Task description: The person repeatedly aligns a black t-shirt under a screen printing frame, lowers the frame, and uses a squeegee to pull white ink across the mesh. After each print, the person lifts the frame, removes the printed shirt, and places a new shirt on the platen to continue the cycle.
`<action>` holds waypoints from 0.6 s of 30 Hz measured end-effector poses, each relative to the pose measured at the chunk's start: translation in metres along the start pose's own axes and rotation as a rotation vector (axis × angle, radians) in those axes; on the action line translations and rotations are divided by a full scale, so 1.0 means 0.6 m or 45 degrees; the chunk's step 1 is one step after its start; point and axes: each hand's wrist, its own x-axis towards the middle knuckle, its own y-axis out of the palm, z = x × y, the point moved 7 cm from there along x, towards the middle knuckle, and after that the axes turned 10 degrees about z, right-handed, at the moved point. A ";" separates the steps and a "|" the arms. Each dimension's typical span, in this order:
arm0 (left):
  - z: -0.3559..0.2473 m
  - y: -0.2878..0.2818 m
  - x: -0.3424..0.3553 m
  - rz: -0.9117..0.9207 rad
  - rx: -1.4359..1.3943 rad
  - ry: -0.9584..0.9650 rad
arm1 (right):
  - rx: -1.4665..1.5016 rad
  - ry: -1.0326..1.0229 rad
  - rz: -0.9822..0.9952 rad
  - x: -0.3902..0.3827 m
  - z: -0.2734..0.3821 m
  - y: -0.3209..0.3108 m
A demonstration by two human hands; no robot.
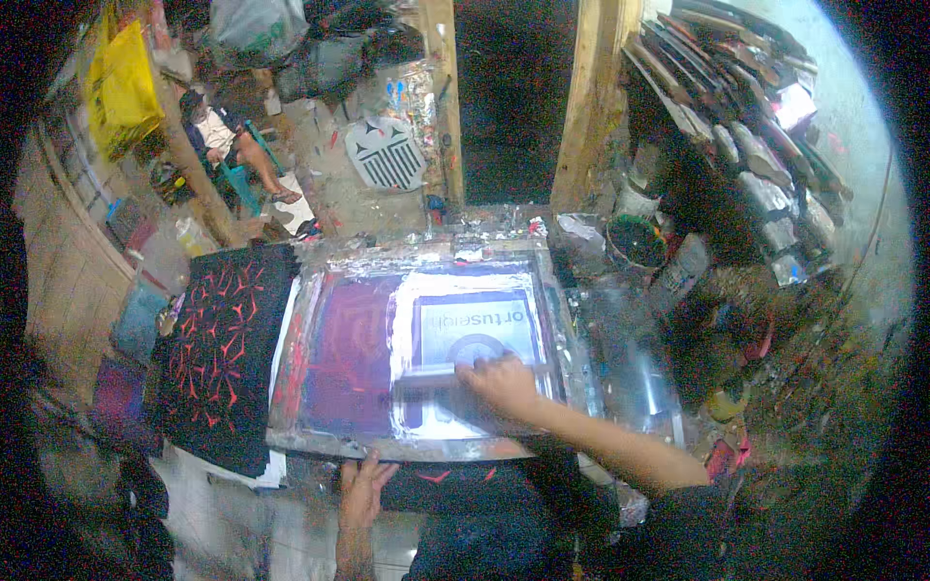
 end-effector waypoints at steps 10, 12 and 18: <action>0.022 -0.042 0.011 0.005 0.372 -0.558 | 0.183 0.310 0.132 0.186 -0.204 0.124; 0.018 -0.042 0.011 0.000 0.359 -0.534 | 0.152 0.287 0.088 0.105 -0.123 0.105; 0.013 -0.033 0.010 0.007 0.348 -0.595 | 0.264 0.094 0.429 -0.015 -0.008 0.074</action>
